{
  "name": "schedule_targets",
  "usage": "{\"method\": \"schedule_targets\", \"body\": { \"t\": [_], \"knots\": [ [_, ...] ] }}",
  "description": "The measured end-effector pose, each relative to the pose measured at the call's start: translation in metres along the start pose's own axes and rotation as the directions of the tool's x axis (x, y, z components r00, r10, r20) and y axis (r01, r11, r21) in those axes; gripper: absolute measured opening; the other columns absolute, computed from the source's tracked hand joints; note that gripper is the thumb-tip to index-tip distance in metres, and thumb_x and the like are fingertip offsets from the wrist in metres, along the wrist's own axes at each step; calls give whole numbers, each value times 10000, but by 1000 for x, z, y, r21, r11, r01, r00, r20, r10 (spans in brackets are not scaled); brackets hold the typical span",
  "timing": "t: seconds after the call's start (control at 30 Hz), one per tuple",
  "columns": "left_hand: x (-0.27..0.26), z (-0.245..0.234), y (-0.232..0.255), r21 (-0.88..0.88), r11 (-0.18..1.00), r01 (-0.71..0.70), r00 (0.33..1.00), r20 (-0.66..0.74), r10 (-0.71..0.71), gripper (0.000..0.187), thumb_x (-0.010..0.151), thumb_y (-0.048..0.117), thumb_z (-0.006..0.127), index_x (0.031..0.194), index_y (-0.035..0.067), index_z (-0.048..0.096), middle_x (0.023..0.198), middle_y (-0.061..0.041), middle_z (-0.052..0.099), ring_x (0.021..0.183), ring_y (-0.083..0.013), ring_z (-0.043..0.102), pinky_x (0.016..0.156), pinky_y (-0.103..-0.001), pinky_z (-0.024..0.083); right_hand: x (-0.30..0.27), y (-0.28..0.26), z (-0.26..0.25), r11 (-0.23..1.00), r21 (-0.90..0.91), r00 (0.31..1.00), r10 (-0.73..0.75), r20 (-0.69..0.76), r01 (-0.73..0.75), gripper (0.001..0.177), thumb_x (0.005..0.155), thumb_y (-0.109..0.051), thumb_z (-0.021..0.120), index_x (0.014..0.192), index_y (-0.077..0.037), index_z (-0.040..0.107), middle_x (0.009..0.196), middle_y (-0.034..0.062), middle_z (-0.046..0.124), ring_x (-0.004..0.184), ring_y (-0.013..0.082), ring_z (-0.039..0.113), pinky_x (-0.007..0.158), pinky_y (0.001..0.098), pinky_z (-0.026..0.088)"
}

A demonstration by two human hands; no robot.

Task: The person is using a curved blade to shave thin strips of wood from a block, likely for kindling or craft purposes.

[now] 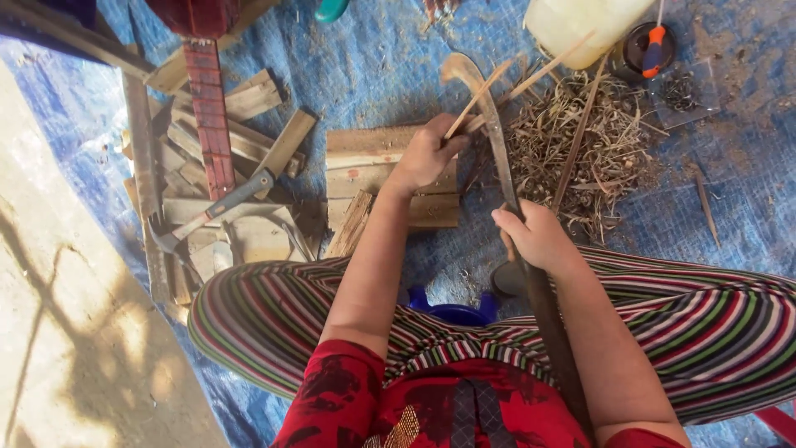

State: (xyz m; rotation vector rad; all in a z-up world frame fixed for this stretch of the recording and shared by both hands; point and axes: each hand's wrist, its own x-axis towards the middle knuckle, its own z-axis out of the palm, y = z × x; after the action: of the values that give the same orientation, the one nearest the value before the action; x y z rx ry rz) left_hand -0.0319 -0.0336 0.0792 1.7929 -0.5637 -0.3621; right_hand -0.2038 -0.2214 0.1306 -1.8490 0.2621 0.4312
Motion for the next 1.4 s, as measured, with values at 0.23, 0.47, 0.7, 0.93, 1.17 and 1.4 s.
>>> {"method": "schedule_targets", "body": {
  "t": [0.23,0.47,0.7,0.93,1.17,1.4],
  "knots": [
    [-2,49,-41,-381,814,438,888,323,-327,425,1032,33,543,1453,90,561,1176,-195,701,838,-145,730,826,-297,666,-10,6,-19,943,-214,963,225,-150,-254,332,1064,-327,569,1108,-18,682,663,128,703,572,250,724,633,379,551],
    [-9,114,-68,90,949,302,947,85,-309,361,849,127,654,1205,186,665,1115,-111,655,952,-270,711,873,-389,597,-43,-13,-48,983,-121,947,92,-307,-135,336,1047,-191,606,1300,29,626,655,133,644,522,244,640,509,340,482],
    [-19,129,-17,527,839,135,954,160,-254,843,868,543,701,1510,53,459,1586,-100,355,1363,-337,460,1078,-488,443,-72,-18,-63,980,-157,933,57,-356,-120,388,1035,-118,587,1390,38,582,634,95,616,515,209,594,480,303,420],
    [-11,90,-14,88,934,346,938,-5,-347,294,917,90,587,1138,115,780,1160,-32,787,981,-158,759,908,-284,610,-73,-20,-65,987,-135,946,44,-322,-92,383,1032,-124,595,1382,33,587,651,93,629,515,203,593,492,301,423],
    [-5,64,-63,-515,703,491,837,53,-545,485,820,-57,622,1296,6,559,1112,-139,707,898,-199,669,787,-327,556,-69,-22,-57,978,-175,948,52,-314,-112,385,1026,-139,603,1378,15,599,648,86,629,520,209,604,495,309,429],
    [-16,64,-90,-521,606,601,744,86,-663,424,804,-31,585,1210,4,704,1050,-104,741,793,-157,660,701,-259,538,-62,-16,-45,963,-246,959,40,-281,-112,384,1002,-172,637,1348,-4,629,687,82,654,562,212,599,535,317,431]
  ]
}}
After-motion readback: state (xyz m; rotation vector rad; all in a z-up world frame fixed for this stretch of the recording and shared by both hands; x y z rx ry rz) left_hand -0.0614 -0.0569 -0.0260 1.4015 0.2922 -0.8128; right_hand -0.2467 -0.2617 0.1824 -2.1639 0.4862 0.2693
